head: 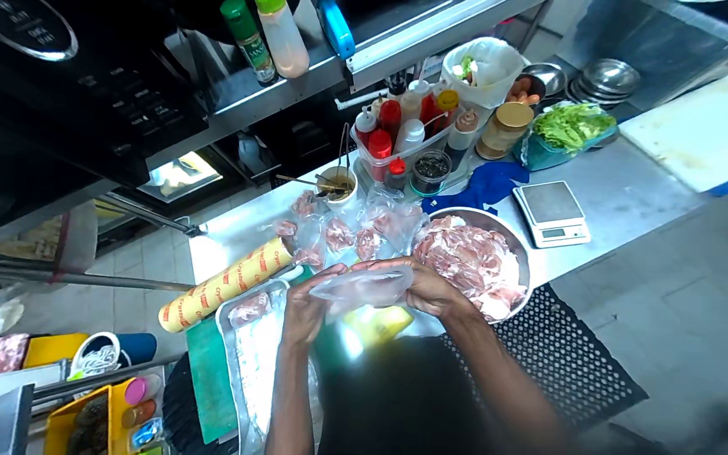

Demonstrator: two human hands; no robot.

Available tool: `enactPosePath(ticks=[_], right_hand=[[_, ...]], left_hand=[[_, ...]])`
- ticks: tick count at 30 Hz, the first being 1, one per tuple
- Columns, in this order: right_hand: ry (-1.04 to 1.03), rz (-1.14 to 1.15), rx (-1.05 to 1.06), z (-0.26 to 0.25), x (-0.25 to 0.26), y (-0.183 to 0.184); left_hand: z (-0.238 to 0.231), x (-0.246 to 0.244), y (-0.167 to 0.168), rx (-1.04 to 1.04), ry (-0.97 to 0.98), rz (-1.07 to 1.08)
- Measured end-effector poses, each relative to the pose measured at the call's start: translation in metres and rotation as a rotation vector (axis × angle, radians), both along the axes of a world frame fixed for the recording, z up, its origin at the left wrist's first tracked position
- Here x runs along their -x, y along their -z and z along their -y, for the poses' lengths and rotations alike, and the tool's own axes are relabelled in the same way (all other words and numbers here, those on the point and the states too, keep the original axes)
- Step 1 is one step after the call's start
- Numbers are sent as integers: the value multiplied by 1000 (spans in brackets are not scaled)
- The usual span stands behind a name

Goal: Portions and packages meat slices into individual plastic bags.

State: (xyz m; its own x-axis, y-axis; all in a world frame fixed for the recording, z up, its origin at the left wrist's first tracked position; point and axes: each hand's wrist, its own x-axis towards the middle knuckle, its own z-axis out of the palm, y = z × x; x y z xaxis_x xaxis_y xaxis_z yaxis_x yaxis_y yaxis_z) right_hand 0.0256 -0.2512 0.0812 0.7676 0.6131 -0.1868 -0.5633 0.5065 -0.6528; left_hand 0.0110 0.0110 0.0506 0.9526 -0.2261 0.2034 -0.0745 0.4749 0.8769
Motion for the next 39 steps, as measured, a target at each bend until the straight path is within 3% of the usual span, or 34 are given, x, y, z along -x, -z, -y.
enactPosePath(ticks=[3, 5, 7, 12, 15, 20, 23, 27, 32, 39], right_hand=[[140, -230, 16, 1, 3, -4], [197, -335, 65, 0, 3, -4], [180, -376, 99, -2, 5, -3], [138, -391, 59, -8, 11, 4], [83, -303, 51, -4, 14, 12], [75, 6, 208, 13, 20, 24], [171, 169, 251, 10, 26, 30], [209, 210, 390, 0, 28, 30], [208, 235, 431, 3, 27, 40], [25, 204, 255, 16, 27, 43]], left_hand=[[-5, 9, 20, 29, 62, 36], [1, 14, 23, -83, 27, 82], [13, 15, 21, -218, -93, 124], [19, 3, 33, -159, -187, 168], [26, -5, 40, -51, -253, 119], [44, -11, 24, 110, -404, -129], [48, -6, 13, 106, -333, -245], [44, -3, 5, 14, -203, -344], [26, -7, 16, -161, -208, -283], [22, -3, 25, -139, -55, -69]])
